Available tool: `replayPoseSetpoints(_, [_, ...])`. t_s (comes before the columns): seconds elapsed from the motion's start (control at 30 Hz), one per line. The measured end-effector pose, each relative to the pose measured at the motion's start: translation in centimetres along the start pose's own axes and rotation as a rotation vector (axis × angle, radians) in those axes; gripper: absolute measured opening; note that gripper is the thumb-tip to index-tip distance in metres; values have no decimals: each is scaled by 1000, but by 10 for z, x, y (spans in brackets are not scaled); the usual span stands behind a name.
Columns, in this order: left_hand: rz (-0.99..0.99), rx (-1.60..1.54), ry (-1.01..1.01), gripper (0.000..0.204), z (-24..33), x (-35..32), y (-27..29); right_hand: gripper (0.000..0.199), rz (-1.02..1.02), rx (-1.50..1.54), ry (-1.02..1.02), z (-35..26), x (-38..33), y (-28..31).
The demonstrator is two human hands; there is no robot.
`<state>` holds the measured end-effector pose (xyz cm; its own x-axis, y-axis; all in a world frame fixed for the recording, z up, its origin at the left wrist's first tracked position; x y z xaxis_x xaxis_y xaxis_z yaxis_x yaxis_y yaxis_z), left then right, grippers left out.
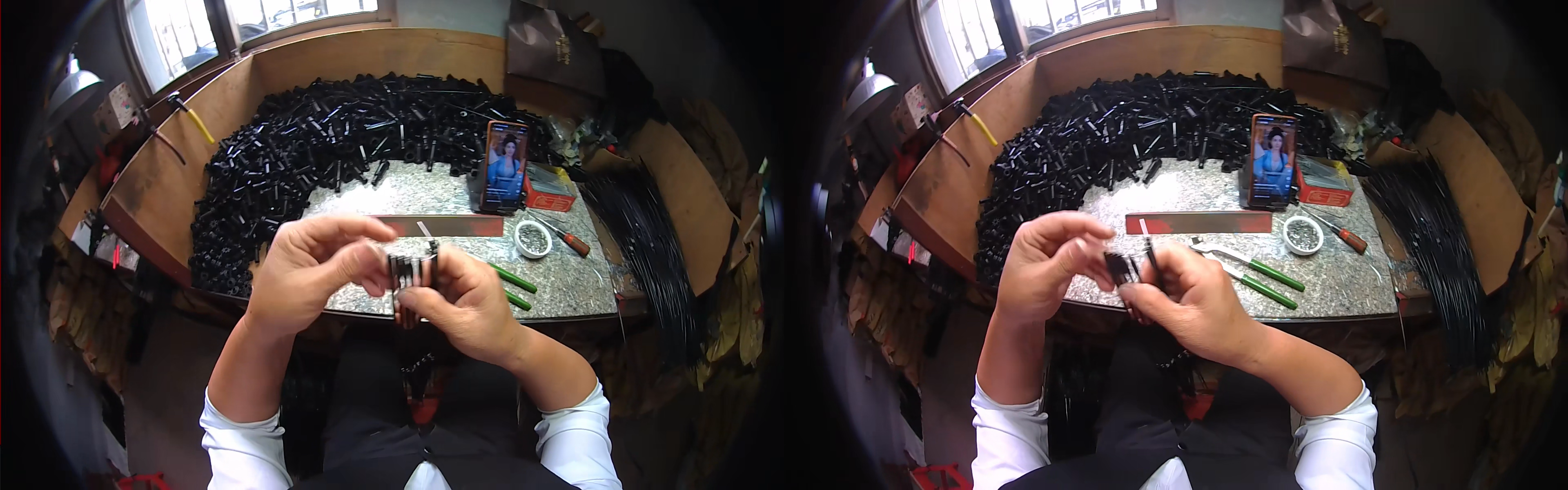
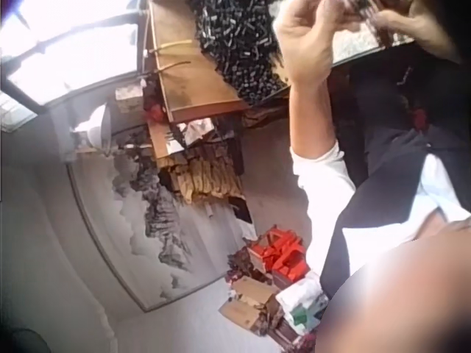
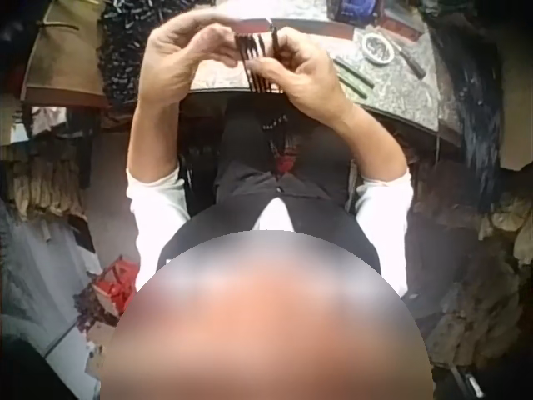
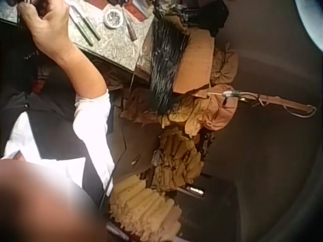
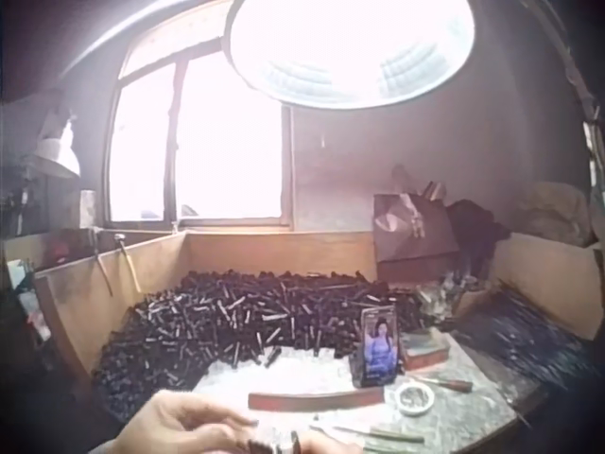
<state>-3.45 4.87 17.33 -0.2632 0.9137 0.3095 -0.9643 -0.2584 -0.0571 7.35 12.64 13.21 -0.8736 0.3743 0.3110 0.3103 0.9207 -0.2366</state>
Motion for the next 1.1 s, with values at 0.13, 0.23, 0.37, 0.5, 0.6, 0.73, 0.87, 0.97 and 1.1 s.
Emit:
replayPoseSetpoints(0.13, [352,200,-145,24,16,-1,72,14,103,3,-54,-9,-5,16])
replayPoseSetpoints(0.23, [566,307,-208,20,35,-18,132,11,86,20,-24,-7,-7,20])
replayPoseSetpoints(0.37, [775,574,-134,16,30,-48,196,12,129,40,-76,2,-6,24])
replayPoseSetpoints(0.5, [708,983,139,9,-28,-58,235,14,108,21,2,-1,-3,19])
replayPoseSetpoints(0.6, [715,1352,237,10,-69,-63,248,17,128,24,-18,2,-3,24])
replayPoseSetpoints(0.73, [771,1578,390,11,-96,-72,261,18,137,19,-36,2,-5,27])
replayPoseSetpoints(0.87, [621,1811,260,11,-120,-64,258,18,155,37,-25,1,-6,28])
replayPoseSetpoints(0.97, [571,1895,219,9,-129,-58,255,19,168,0,14,0,-4,29])
replayPoseSetpoints(1.1, [555,1910,159,23,-127,-51,249,15,142,24,-41,0,-2,27])
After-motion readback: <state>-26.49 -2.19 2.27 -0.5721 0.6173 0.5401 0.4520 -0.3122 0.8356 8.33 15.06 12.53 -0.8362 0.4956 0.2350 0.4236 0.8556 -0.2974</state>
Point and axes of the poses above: each hand's wrist, its own x-axis towards the middle knuckle, its own y-axis out of the back of the hand, z = x × y, the point moved 8 cm from there along x, towards the middle knuckle, and after that the axes turned 6 degrees about x, right-handed, at the moved point
